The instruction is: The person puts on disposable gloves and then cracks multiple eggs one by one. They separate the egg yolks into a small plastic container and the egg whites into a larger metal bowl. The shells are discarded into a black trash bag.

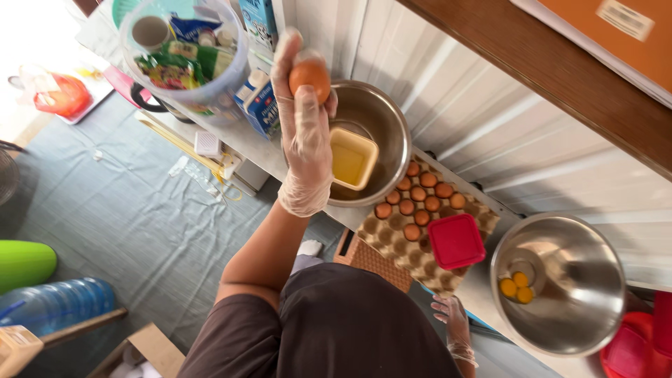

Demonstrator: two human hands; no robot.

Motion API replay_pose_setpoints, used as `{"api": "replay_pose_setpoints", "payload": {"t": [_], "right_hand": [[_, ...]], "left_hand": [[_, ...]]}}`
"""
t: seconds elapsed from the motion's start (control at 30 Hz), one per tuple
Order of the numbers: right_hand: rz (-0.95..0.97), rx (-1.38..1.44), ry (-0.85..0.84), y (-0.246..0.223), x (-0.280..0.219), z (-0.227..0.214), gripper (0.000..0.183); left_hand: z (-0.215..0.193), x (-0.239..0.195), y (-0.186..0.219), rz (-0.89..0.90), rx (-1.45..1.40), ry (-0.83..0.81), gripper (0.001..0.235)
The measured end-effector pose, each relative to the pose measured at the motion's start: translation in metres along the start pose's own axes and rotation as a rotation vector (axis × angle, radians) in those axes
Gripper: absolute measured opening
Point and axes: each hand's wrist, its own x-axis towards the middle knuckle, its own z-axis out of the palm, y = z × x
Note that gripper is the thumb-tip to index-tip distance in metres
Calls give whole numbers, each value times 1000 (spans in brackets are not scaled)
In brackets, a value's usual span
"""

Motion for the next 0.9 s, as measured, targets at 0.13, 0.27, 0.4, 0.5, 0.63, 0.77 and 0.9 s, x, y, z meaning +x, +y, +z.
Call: {"api": "replay_pose_setpoints", "payload": {"t": [0.13, 0.27, 0.4, 0.5, 0.63, 0.77, 0.9], "right_hand": [[43, 86, 131, -9, -15, 7, 60], [75, 218, 419, -6, -36, 9, 68], [34, 314, 742, -2, -47, 23, 74], [-31, 78, 995, 6, -53, 46, 69], [-306, -189, 1209, 14, -55, 66, 66], [-311, -265, 1260, 17, -59, 64, 68], [-327, -280, 1273, 19, -66, 59, 66]], "left_hand": [[8, 42, 1, 338, 57, -25, 57], [7, 71, -9, 560, 492, -72, 58], [10, 94, -23, 693, 620, -98, 61], [8, 98, -26, 660, 576, -142, 62], [5, 95, -28, 657, 408, -72, 63], [11, 99, -39, 652, 424, -100, 66], [16, 103, -46, 643, 366, -104, 66]]}}
